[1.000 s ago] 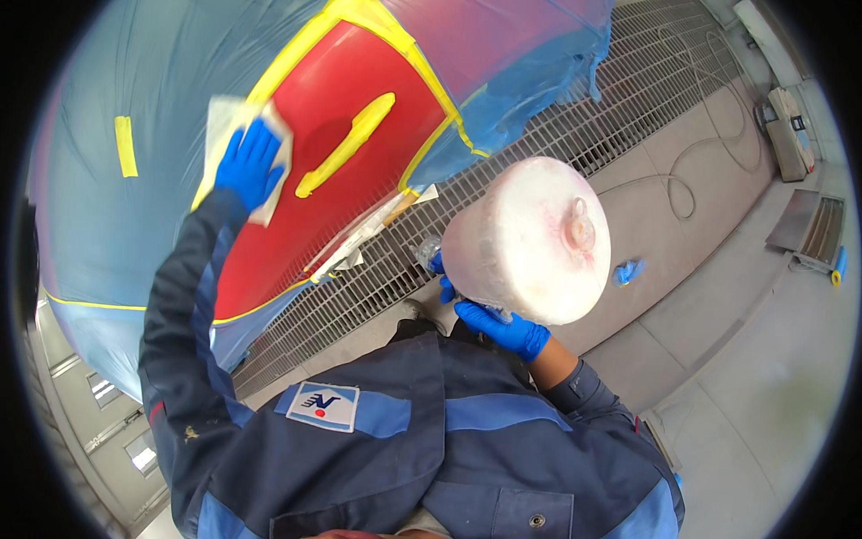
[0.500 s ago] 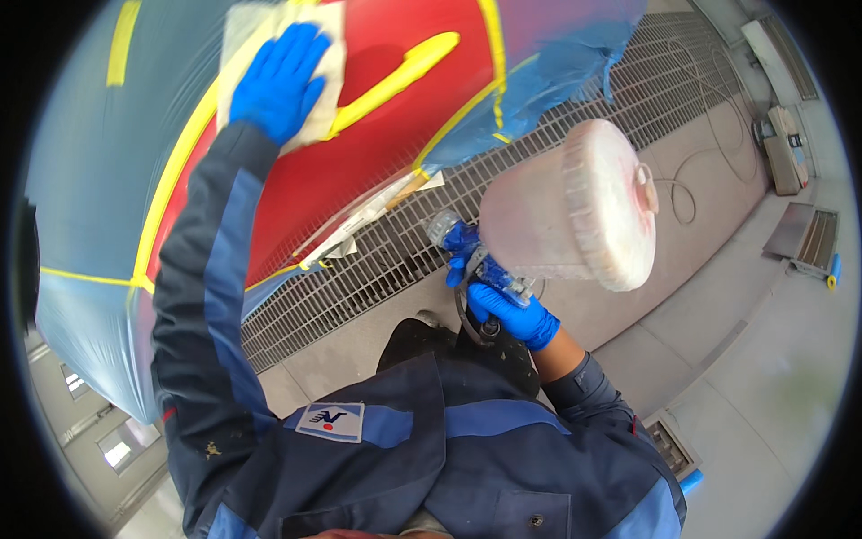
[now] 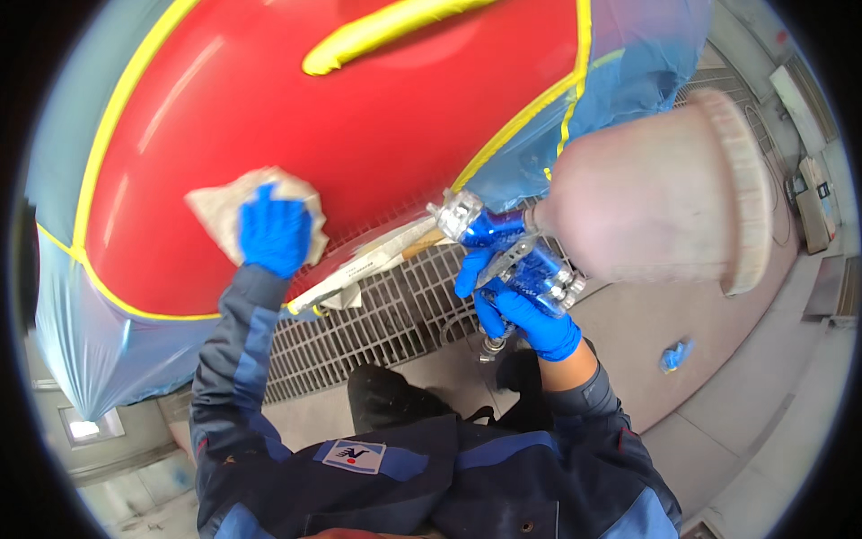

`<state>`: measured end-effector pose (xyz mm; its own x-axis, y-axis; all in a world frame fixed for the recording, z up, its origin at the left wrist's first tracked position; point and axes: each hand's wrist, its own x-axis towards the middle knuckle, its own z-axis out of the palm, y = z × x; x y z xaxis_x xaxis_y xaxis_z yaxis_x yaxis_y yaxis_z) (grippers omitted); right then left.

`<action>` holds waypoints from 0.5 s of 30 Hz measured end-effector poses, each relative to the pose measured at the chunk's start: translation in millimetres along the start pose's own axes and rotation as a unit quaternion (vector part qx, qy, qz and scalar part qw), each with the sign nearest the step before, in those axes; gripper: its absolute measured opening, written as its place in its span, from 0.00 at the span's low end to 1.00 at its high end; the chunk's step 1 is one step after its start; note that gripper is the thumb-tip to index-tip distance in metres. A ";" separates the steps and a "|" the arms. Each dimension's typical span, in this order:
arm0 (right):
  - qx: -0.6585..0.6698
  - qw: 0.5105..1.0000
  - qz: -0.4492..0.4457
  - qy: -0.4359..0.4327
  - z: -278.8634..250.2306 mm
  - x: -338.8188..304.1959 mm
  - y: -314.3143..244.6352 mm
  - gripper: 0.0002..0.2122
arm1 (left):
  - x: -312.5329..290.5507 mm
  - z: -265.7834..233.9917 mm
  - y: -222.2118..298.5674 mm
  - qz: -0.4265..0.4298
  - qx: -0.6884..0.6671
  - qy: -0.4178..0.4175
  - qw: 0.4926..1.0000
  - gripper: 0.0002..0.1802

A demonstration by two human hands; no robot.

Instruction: The person mixes red paint in a container, pours it into a spray gun, and applies it to a red car inside a paint booth. They wipe the car surface with a cloth and continue spraying the hood and side panels.

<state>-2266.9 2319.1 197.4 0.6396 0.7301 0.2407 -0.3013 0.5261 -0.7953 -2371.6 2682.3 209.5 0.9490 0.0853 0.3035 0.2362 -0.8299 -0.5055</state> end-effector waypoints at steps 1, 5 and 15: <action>-0.009 1.000 -0.018 -0.001 -12.8 1.6 7.4 0.30 | 30.0 0.9 28.0 0.052 -0.019 0.193 0.980 0.16; -0.001 0.993 -0.114 0.010 -45.2 -9.7 36.6 0.30 | 150.8 -27.3 113.3 0.058 0.012 0.340 0.938 0.31; -0.036 0.979 -0.198 0.038 -48.8 -69.9 45.2 0.26 | 242.7 -142.8 119.6 -0.056 -0.025 0.554 0.830 0.38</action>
<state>-2290.7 2270.6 117.5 0.7472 0.4393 0.4988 0.0302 0.7272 -0.6858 -2142.9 2525.0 338.1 0.1414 -0.3733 0.9169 0.2756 -0.8747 -0.3986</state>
